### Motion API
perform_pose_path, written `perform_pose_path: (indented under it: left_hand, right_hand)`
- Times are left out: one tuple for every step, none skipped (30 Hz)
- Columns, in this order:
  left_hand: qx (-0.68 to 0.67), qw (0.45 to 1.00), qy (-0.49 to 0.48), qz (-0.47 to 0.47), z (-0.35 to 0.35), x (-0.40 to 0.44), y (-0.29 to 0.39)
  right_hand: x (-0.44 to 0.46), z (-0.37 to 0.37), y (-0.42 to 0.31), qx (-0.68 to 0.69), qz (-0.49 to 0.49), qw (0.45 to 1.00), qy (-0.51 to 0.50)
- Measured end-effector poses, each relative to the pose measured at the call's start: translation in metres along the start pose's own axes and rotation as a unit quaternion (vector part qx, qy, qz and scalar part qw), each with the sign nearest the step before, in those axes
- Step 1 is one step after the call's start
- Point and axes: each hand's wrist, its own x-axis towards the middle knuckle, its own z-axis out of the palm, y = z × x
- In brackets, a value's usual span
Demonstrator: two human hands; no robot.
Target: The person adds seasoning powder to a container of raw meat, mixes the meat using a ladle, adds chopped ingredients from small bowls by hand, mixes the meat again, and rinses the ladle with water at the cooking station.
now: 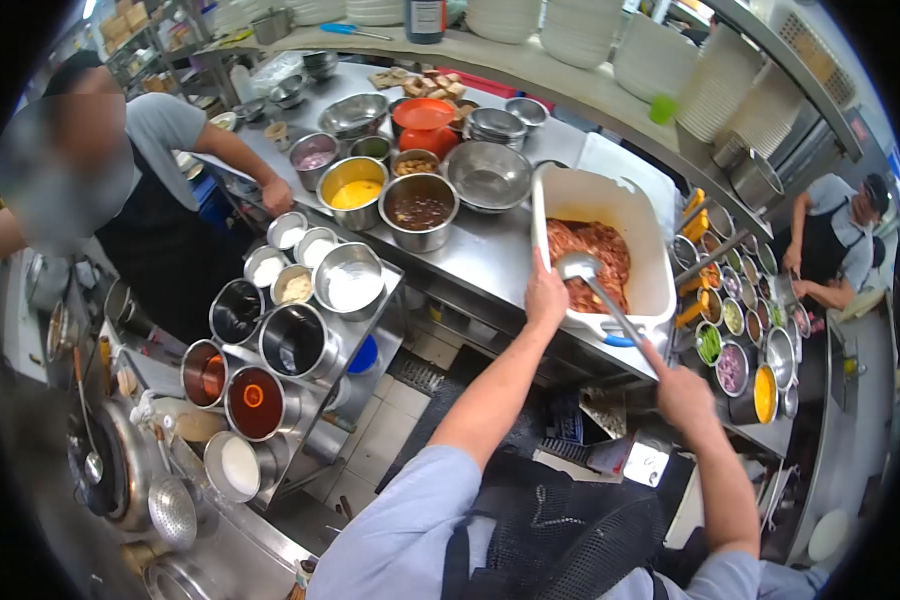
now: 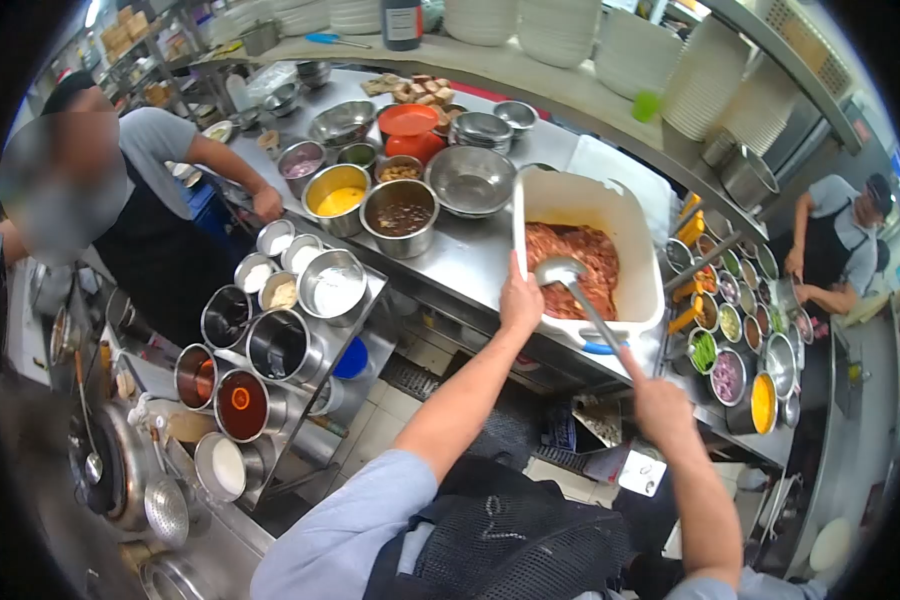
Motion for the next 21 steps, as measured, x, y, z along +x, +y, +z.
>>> perform_pose_path:
  left_hand:
    - [-0.003,1.0,0.015,0.021,0.004,0.0,-0.003]
    - [0.0,1.0,0.016,0.026,0.006,0.001,-0.005]
    - [0.005,0.999,0.018,0.03,0.005,0.0,-0.007]
    - [0.009,0.999,0.017,0.034,0.003,-0.001,-0.005]
    - [0.01,1.0,0.008,0.024,0.002,-0.002,-0.003]
    - [0.01,1.0,0.012,0.025,0.002,-0.001,-0.002]
    - [0.01,1.0,0.014,0.025,0.005,0.0,-0.004]
    - [0.005,0.998,0.035,0.055,0.007,0.0,-0.007]
    - [-0.005,0.997,0.043,0.065,0.008,0.001,-0.009]
    - [-0.004,0.995,0.053,0.08,0.01,0.001,-0.012]
    - [-0.003,0.993,0.064,0.094,0.011,0.001,-0.013]
    - [-0.005,0.994,0.059,0.088,0.011,0.001,-0.014]
    - [-0.004,0.995,0.055,0.089,0.01,0.001,-0.013]
    - [0.0,0.996,0.045,0.072,0.009,0.001,-0.009]
    - [0.004,0.998,0.035,0.054,0.01,0.001,-0.01]
    - [0.003,0.997,0.048,0.068,0.012,0.002,-0.012]
    - [0.003,0.997,0.044,0.068,0.013,0.002,-0.013]
    - [0.008,0.997,0.045,0.059,0.012,0.003,-0.012]
    - [0.013,0.998,0.043,0.053,0.013,0.003,-0.011]
    - [-0.009,0.998,0.036,0.05,0.014,0.004,-0.013]
    - [-0.013,0.997,0.047,0.064,0.016,0.005,-0.017]
  right_hand:
    - [0.006,0.011,-0.012,-0.006,0.001,1.0,0.007]
    - [0.013,0.02,-0.019,0.006,0.006,1.0,0.019]
    - [0.021,0.028,-0.025,0.019,0.009,0.999,0.032]
    - [0.031,0.033,-0.029,0.048,0.014,0.998,0.036]
    - [0.039,0.033,-0.032,0.061,0.024,0.997,0.039]
    - [0.048,0.038,-0.032,0.079,0.031,0.995,0.048]
    - [0.056,0.039,-0.031,0.107,0.032,0.992,0.054]
    - [0.068,0.051,-0.025,0.127,0.025,0.988,0.086]
    - [0.08,0.064,-0.016,0.146,0.017,0.982,0.118]
    - [0.09,0.07,-0.006,0.268,0.003,0.958,0.106]
    - [0.097,0.072,0.003,0.386,-0.012,0.918,0.095]
    - [0.085,0.046,0.001,0.503,0.053,0.863,0.001]
    - [0.076,0.039,0.005,0.541,0.069,0.838,-0.01]
    - [0.06,0.022,0.004,0.531,0.079,0.844,-0.003]
    - [0.047,0.011,0.002,0.521,0.089,0.849,0.002]
    - [0.05,0.016,0.006,0.52,0.092,0.849,-0.001]
    - [0.055,0.022,0.014,0.458,0.062,0.883,0.085]
    - [0.059,0.025,0.021,0.391,0.034,0.904,0.17]
    - [0.062,0.002,0.015,0.38,0.08,0.912,0.131]
    - [0.074,-0.006,0.01,0.33,0.097,0.931,0.121]
    - [0.088,-0.007,0.006,0.278,0.112,0.948,0.11]
